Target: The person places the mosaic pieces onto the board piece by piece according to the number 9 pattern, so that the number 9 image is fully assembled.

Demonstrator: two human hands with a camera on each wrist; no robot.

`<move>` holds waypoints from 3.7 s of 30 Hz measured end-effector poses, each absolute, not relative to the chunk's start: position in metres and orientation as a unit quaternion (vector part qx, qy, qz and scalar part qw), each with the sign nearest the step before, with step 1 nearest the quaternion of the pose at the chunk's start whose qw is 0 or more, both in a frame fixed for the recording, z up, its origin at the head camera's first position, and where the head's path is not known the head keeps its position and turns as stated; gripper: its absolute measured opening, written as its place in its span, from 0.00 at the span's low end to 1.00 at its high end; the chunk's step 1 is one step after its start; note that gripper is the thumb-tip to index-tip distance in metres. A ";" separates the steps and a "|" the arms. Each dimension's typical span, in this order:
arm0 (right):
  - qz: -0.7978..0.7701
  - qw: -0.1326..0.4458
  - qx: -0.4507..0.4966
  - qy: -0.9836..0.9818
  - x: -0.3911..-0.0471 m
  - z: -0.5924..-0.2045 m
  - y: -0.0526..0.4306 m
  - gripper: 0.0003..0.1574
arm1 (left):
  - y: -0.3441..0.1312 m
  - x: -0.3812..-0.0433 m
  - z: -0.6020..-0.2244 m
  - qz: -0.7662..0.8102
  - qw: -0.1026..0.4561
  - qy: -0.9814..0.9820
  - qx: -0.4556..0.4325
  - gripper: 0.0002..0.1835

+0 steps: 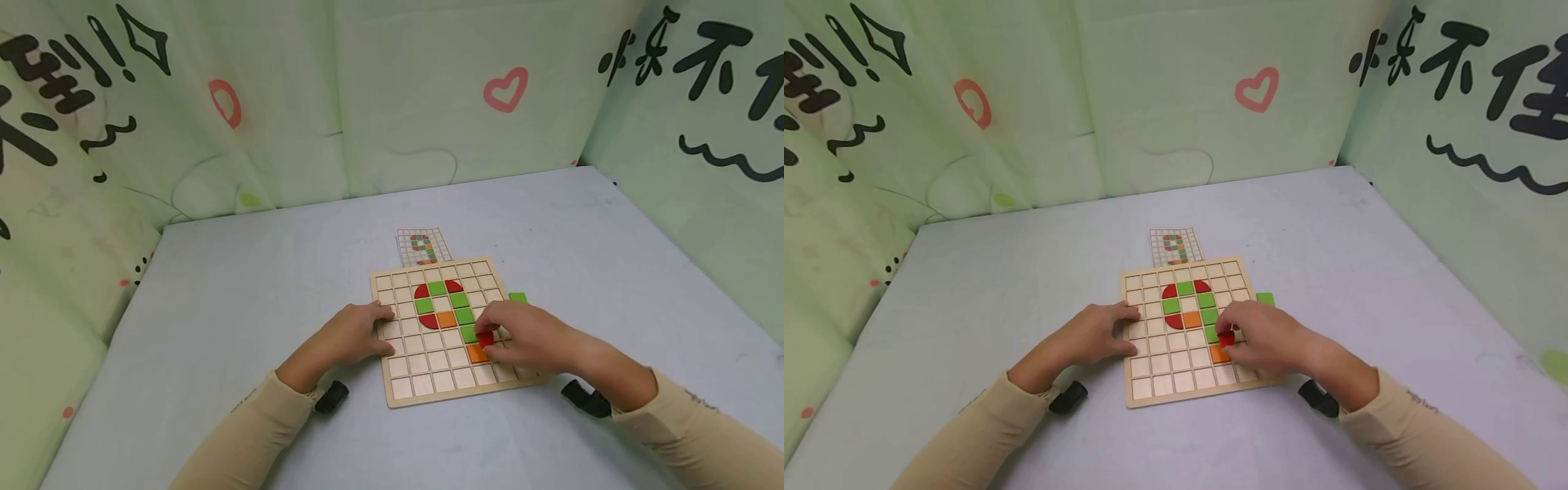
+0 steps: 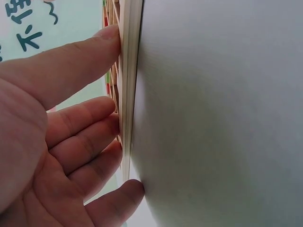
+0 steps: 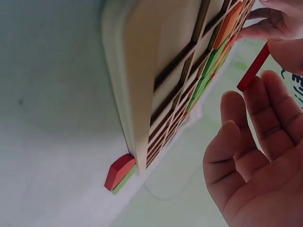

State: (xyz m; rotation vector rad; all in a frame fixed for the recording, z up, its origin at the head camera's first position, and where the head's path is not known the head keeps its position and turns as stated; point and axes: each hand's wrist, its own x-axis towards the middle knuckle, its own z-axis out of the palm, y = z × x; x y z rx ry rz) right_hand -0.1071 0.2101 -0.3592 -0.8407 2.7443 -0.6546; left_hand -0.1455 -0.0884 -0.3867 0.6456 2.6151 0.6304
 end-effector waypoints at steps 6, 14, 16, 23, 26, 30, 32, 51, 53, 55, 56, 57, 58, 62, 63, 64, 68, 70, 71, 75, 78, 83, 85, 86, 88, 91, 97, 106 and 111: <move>-0.206 0.098 -0.291 0.929 -0.106 -0.363 0.208 0.09 | -0.088 -0.145 -0.387 0.225 0.185 0.929 0.229 0.30; -0.195 0.107 -0.302 0.927 -0.106 -0.364 0.208 0.10 | -0.088 -0.145 -0.385 0.224 0.187 0.929 0.226 0.31; -0.195 0.112 -0.301 0.927 -0.106 -0.364 0.208 0.10 | -0.088 -0.145 -0.385 0.224 0.188 0.930 0.225 0.31; -0.201 0.125 -0.297 0.925 -0.104 -0.365 0.206 0.10 | -0.088 -0.146 -0.386 0.223 0.188 0.930 0.225 0.31; -0.200 0.127 -0.300 0.924 -0.103 -0.365 0.206 0.10 | -0.088 -0.146 -0.386 0.223 0.188 0.930 0.225 0.31; -0.203 0.131 -0.307 0.921 -0.103 -0.366 0.206 0.10 | -0.088 -0.146 -0.386 0.222 0.187 0.930 0.226 0.31; -0.207 0.134 -0.309 0.919 -0.103 -0.366 0.207 0.10 | -0.088 -0.146 -0.386 0.222 0.186 0.930 0.227 0.31; -0.188 0.160 -0.310 0.918 -0.099 -0.367 0.203 0.09 | -0.088 -0.146 -0.386 0.220 0.180 0.929 0.236 0.30; -0.183 0.160 -0.312 0.919 -0.099 -0.368 0.203 0.09 | -0.088 -0.146 -0.386 0.220 0.179 0.929 0.237 0.30; -0.179 0.159 -0.313 0.919 -0.099 -0.368 0.203 0.09 | -0.088 -0.146 -0.386 0.220 0.180 0.929 0.236 0.30; -0.177 0.159 -0.314 0.919 -0.099 -0.368 0.203 0.09 | -0.088 -0.146 -0.386 0.219 0.180 0.930 0.236 0.30; -0.176 0.159 -0.315 0.919 -0.099 -0.368 0.203 0.09 | -0.088 -0.146 -0.386 0.219 0.181 0.930 0.235 0.30; -0.177 0.160 -0.315 0.918 -0.099 -0.368 0.203 0.09 | -0.088 -0.146 -0.386 0.218 0.182 0.930 0.234 0.30; -0.181 0.165 -0.314 0.917 -0.099 -0.367 0.202 0.09 | -0.088 -0.146 -0.386 0.217 0.183 0.930 0.233 0.30; -0.183 0.164 -0.318 0.916 -0.099 -0.367 0.202 0.09 | -0.088 -0.146 -0.386 0.217 0.183 0.930 0.232 0.30; -0.184 0.165 -0.318 0.915 -0.099 -0.367 0.202 0.09 | -0.088 -0.146 -0.386 0.217 0.183 0.930 0.232 0.30; -0.192 0.163 -0.327 0.911 -0.099 -0.367 0.203 0.09 | -0.088 -0.146 -0.387 0.215 0.182 0.931 0.233 0.30; -0.193 0.165 -0.328 0.910 -0.099 -0.368 0.203 0.09 | -0.088 -0.146 -0.387 0.215 0.182 0.931 0.234 0.30; -0.193 0.166 -0.330 0.909 -0.099 -0.368 0.203 0.09 | -0.088 -0.146 -0.387 0.215 0.182 0.930 0.235 0.30; -0.195 0.169 -0.332 0.907 -0.100 -0.368 0.203 0.10 | -0.088 -0.146 -0.387 0.214 0.181 0.930 0.236 0.30; -0.205 0.168 -0.339 0.903 -0.100 -0.369 0.204 0.11 | -0.088 -0.145 -0.386 0.214 0.180 0.930 0.237 0.30; -0.227 0.170 -0.347 0.894 -0.101 -0.370 0.204 0.13 | -0.088 -0.145 -0.386 0.215 0.180 0.930 0.236 0.30; -0.230 0.173 -0.345 0.893 -0.101 -0.370 0.205 0.13 | -0.088 -0.145 -0.386 0.215 0.180 0.930 0.236 0.30; -0.232 0.175 -0.344 0.893 -0.101 -0.369 0.205 0.14 | -0.088 -0.145 -0.385 0.215 0.181 0.931 0.235 0.30; -0.233 0.177 -0.341 0.893 -0.101 -0.369 0.205 0.14 | -0.088 -0.145 -0.385 0.215 0.180 0.931 0.235 0.30; -0.235 0.180 -0.340 0.893 -0.102 -0.367 0.204 0.13 | -0.088 -0.145 -0.385 0.216 0.181 0.931 0.234 0.30; -0.237 0.179 -0.339 0.893 -0.101 -0.366 0.205 0.13 | -0.088 -0.145 -0.384 0.219 0.183 0.931 0.229 0.30; -0.251 0.176 -0.338 0.890 -0.101 -0.366 0.207 0.10 | -0.088 -0.145 -0.384 0.218 0.184 0.930 0.230 0.30; -0.252 0.164 -0.337 0.892 -0.102 -0.365 0.210 0.09 | -0.088 -0.145 -0.384 0.217 0.186 0.930 0.230 0.30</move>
